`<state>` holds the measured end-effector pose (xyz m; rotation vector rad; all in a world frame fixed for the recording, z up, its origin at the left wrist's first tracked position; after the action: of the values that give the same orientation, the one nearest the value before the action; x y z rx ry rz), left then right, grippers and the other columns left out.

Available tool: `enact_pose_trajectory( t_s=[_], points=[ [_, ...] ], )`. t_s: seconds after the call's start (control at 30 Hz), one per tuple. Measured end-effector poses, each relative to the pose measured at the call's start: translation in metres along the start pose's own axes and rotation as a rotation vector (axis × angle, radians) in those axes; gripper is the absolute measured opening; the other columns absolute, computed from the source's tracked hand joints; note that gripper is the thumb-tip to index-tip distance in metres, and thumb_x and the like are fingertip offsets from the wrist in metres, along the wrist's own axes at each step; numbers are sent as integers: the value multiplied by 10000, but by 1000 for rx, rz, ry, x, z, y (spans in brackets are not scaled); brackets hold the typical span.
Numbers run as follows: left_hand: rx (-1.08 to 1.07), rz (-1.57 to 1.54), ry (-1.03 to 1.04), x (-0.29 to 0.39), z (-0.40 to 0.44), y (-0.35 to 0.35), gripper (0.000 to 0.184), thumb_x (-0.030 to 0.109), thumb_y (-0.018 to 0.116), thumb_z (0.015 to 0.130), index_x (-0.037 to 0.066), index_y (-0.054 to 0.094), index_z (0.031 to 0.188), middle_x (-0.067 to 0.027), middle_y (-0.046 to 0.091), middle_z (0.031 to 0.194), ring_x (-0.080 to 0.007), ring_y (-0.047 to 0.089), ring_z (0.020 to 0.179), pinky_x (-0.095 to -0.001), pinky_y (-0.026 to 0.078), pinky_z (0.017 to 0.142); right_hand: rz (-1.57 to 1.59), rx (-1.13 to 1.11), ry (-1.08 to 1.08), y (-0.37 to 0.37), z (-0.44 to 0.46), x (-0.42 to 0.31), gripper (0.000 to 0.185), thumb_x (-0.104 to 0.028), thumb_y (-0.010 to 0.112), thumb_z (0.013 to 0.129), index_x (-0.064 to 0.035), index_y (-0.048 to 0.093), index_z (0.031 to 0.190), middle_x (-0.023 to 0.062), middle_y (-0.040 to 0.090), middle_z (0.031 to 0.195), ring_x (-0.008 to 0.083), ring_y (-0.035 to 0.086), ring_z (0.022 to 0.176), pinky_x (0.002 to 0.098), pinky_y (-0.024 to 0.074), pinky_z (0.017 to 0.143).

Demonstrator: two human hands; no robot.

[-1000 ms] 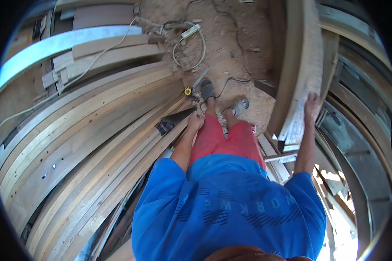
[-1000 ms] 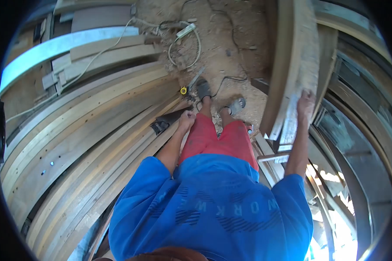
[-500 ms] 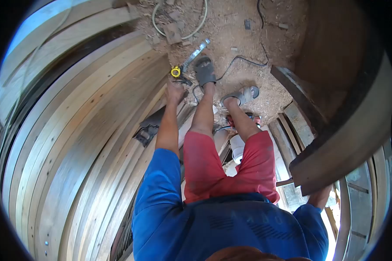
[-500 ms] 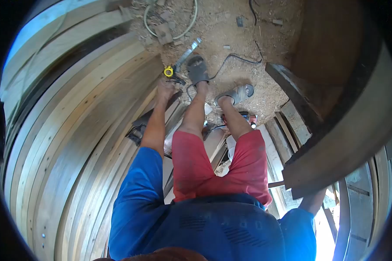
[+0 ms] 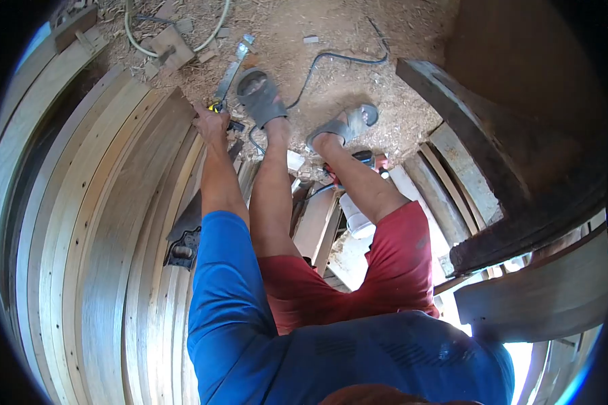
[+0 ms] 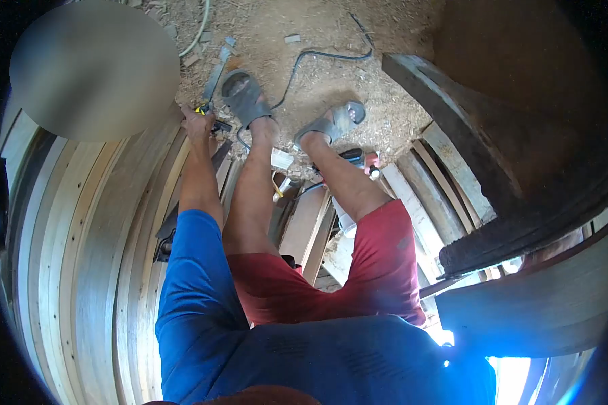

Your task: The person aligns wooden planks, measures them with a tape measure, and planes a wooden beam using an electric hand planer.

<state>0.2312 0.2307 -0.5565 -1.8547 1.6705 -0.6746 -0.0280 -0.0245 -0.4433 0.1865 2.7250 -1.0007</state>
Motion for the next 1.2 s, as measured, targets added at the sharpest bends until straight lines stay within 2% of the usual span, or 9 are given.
enact_pose_trajectory(
  t_s=[0.23, 0.3, 0.37, 0.43, 0.5, 0.67, 0.87, 1.1, 1.2],
  points=[
    [117, -209, 325, 29, -74, -49, 610, 267, 747, 820, 27, 477, 1311, -247, 639, 1137, -383, 659, 1013, -466, 537, 902, 99, 319, -176, -210, -42, -18, 560, -405, 581, 1005, 22, 587, 1369, 245, 633, 1310, 321, 601, 1231, 430, 454, 1065],
    [-294, -723, -46, 67, -150, -73, 496, 223, 670, 885, 84, 449, 1307, -194, 646, 1042, -302, 670, 772, -388, 567, 623, 38, 528, -205, -314, -63, -5, 553, -397, 582, 1006, 24, 592, 1364, 242, 637, 1305, 315, 604, 1226, 425, 457, 1064],
    [-544, -1063, 84, 96, -206, -98, 434, 196, 597, 925, 125, 421, 1316, -187, 667, 1001, -265, 664, 650, -301, 505, 465, -47, 744, -180, -417, -90, 14, 545, -390, 583, 1007, 27, 596, 1359, 239, 642, 1300, 308, 608, 1222, 420, 459, 1062],
    [-1057, -1144, 110, 122, -266, -113, 492, 348, 638, 918, 156, 506, 1351, -143, 661, 1183, -294, 685, 978, -482, 603, 751, -100, 894, -119, -500, -109, 34, 538, -382, 584, 1008, 29, 601, 1354, 236, 646, 1295, 302, 612, 1217, 415, 461, 1061],
    [-1156, -1302, 209, 193, -361, -182, 510, 311, 660, 879, 103, 541, 1329, -188, 680, 1159, -325, 709, 923, -455, 608, 711, -48, 925, -69, -555, -117, 53, 530, -375, 585, 1009, 32, 606, 1349, 233, 650, 1291, 296, 616, 1213, 410, 463, 1059],
    [-1186, -886, 473, 260, -501, -249, 485, 366, 585, 966, 79, 494, 1346, -222, 675, 1148, -241, 698, 784, -312, 565, 573, 892, 577, -91, -602, -194, 11, 512, -336, 463, 1064, 64, 591, 1355, 224, 644, 1289, 282, 606, 1217, 370, 428, 1095],
    [-920, -587, 921, 292, -603, -284, 520, 372, 516, 1038, -56, 436, 1321, -220, 570, 1323, -266, 592, 1199, -380, 466, 1032, 1109, -43, -436, -557, -333, -80, 416, -299, 467, 1099, 26, 696, 978, 100, 698, 930, 165, 670, 866, 329, 532, 830],
    [-871, -516, 1171, 324, -704, -296, 704, 538, 535, 1027, -27, 500, 1445, -194, 184, 1686, -296, 207, 1543, -446, 242, 1215, 1593, -595, -408, -495, -387, -90, 679, -505, 593, 1000, -31, 486, 1473, 131, 568, 1346, 208, 564, 1198, 350, 525, 920],
    [-776, -414, 1269, 318, -712, -285, 576, 446, 595, 1026, -27, 573, 1353, -191, 352, 1600, -300, 333, 1475, -448, 289, 1187, 1395, -695, -320, -495, -392, -65, 726, -486, 620, 982, -50, 424, 1528, 116, 530, 1391, 223, 569, 1168, 348, 524, 907]
  ],
)
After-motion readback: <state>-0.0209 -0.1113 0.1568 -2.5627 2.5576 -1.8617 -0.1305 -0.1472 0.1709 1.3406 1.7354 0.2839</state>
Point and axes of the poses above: each hand's wrist, its own z-axis towards the middle knuckle, its own y-axis out of the palm, x = y × z, the point moved 9 cm from there along z, towards the middle knuckle
